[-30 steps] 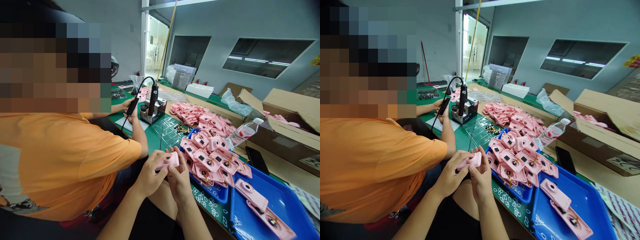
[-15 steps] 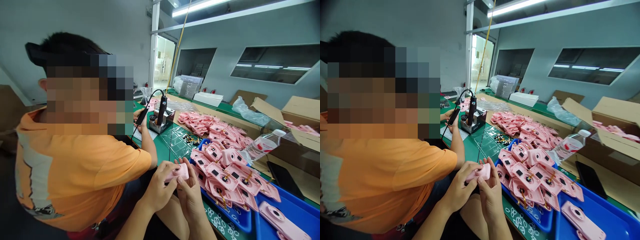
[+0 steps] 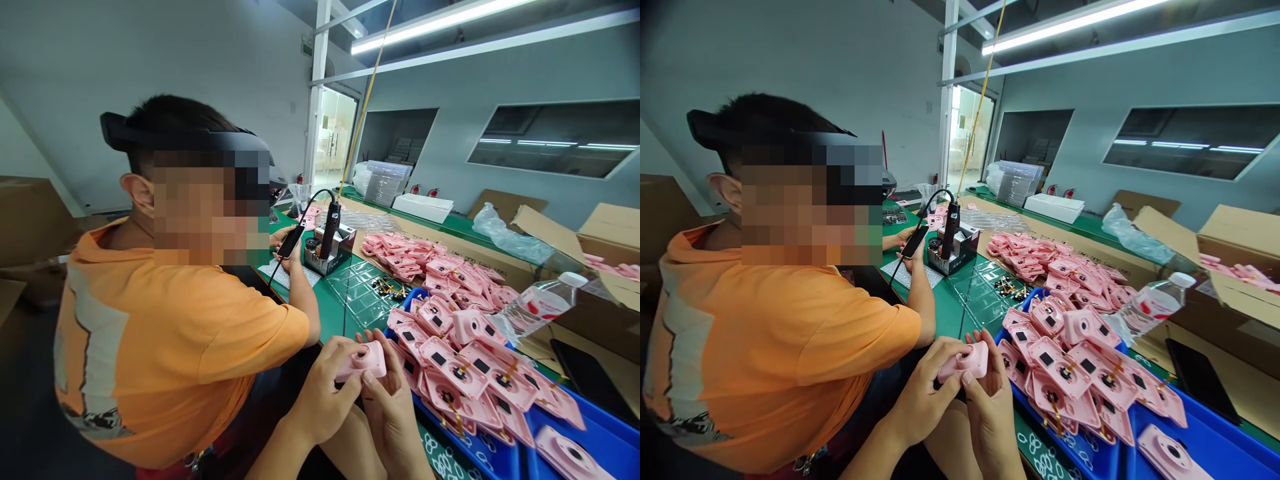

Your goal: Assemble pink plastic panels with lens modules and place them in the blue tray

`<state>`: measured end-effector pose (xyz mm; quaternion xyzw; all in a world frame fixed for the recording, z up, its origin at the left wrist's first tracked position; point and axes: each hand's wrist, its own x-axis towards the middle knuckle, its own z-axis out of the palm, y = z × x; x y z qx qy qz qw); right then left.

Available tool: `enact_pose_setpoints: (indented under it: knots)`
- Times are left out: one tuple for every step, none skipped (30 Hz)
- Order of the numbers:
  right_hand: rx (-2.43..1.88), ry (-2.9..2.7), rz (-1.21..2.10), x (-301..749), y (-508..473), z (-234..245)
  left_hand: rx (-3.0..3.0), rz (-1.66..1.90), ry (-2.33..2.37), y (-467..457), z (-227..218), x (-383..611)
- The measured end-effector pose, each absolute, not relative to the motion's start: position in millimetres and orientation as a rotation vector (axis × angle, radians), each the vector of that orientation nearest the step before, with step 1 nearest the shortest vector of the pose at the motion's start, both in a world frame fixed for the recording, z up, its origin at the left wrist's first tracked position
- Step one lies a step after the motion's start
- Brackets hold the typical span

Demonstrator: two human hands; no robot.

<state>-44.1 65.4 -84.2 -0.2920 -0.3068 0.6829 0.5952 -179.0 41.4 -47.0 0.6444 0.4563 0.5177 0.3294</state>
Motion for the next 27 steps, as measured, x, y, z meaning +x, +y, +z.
enact_pose_setpoints:
  knots:
    - [-0.684, -0.711, 1.594, -43.3, 64.2, -83.5, 1.679, 1.35, 1.193, 40.3, -47.2, -178.4]
    - [-0.684, -0.709, 1.602, -42.2, 63.0, -82.8, 1.675, 1.348, 1.19, 39.2, -47.7, -177.6]
    - [-0.68, -0.706, 1.614, -40.9, 61.9, -82.3, 1.674, 1.353, 1.186, 37.9, -48.4, -176.6]
    - [-0.674, -0.702, 1.627, -39.3, 61.0, -81.9, 1.673, 1.364, 1.186, 36.6, -49.4, -175.4]
    - [-0.668, -0.696, 1.637, -37.5, 60.2, -81.8, 1.669, 1.382, 1.19, 35.2, -50.5, -174.0]
    - [-0.665, -0.69, 1.644, -35.6, 59.4, -81.7, 1.661, 1.404, 1.194, 33.7, -51.7, -172.5]
    - [-0.663, -0.686, 1.646, -33.7, 58.6, -81.4, 1.649, 1.424, 1.197, 32.2, -52.9, -171.0]
    - [-0.66, -0.683, 1.644, -31.9, 57.4, -80.5, 1.638, 1.434, 1.197, 30.6, -53.9, -169.6]
    - [-0.654, -0.68, 1.636, -30.2, 55.7, -78.8, 1.631, 1.437, 1.196, 28.7, -54.6, -168.1]
    - [-0.645, -0.682, 1.636, -28.6, 53.1, -76.0, 1.628, 1.437, 1.193, 26.6, -54.8, -166.8]
    - [-0.631, -0.686, 1.645, -27.2, 49.7, -71.8, 1.632, 1.439, 1.191, 24.0, -54.4, -165.5]
    - [-0.613, -0.687, 1.652, -26.0, 45.4, -66.4, 1.646, 1.444, 1.191, 21.0, -53.2, -164.3]
    - [-0.591, -0.687, 1.661, -25.0, 40.6, -60.0, 1.665, 1.455, 1.195, 17.4, -51.1, -163.3]
    - [-0.566, -0.689, 1.668, -24.2, 35.6, -52.8, 1.69, 1.467, 1.199, 13.4, -48.1, -162.5]
    - [-0.541, -0.69, 1.673, -23.5, 30.8, -45.5, 1.718, 1.481, 1.204, 9.3, -44.2, -161.9]
    - [-0.514, -0.692, 1.677, -23.0, 26.5, -38.5, 1.753, 1.497, 1.209, 5.3, -39.5, -161.6]
    - [-0.49, -0.696, 1.681, -22.5, 23.0, -32.1, 1.794, 1.517, 1.214, 1.4, -34.2, -161.6]
    - [-0.468, -0.708, 1.691, -21.9, 20.1, -26.5, 1.839, 1.535, 1.219, -2.0, -28.5, -161.7]
    - [-0.446, -0.724, 1.701, -21.0, 17.8, -21.8, 1.886, 1.551, 1.224, -5.2, -22.7, -161.8]
    - [-0.423, -0.738, 1.705, -20.1, 15.7, -17.8, 1.926, 1.568, 1.226, -8.0, -16.8, -161.8]
    - [-0.397, -0.754, 1.707, -19.0, 13.7, -14.3, 1.96, 1.587, 1.225, -10.8, -11.2, -161.6]
    - [-0.373, -0.769, 1.706, -17.8, 11.6, -11.1, 1.993, 1.603, 1.218, -13.5, -5.9, -161.1]
    - [-0.351, -0.78, 1.703, -16.7, 9.4, -7.9, 2.019, 1.62, 1.21, -16.4, -1.0, -160.4]
    - [-0.332, -0.787, 1.702, -15.7, 7.0, -4.7, 2.047, 1.642, 1.2, -19.3, 3.5, -159.6]
    - [-0.318, -0.791, 1.704, -14.8, 4.5, -1.2, 2.074, 1.66, 1.193, -22.5, 7.6, -158.7]
    - [-0.306, -0.798, 1.705, -14.0, 1.8, 2.3, 2.102, 1.67, 1.191, -25.7, 11.3, -157.8]
    - [-0.294, -0.804, 1.706, -13.3, -0.9, 5.7, 2.124, 1.676, 1.19, -28.9, 14.5, -157.0]
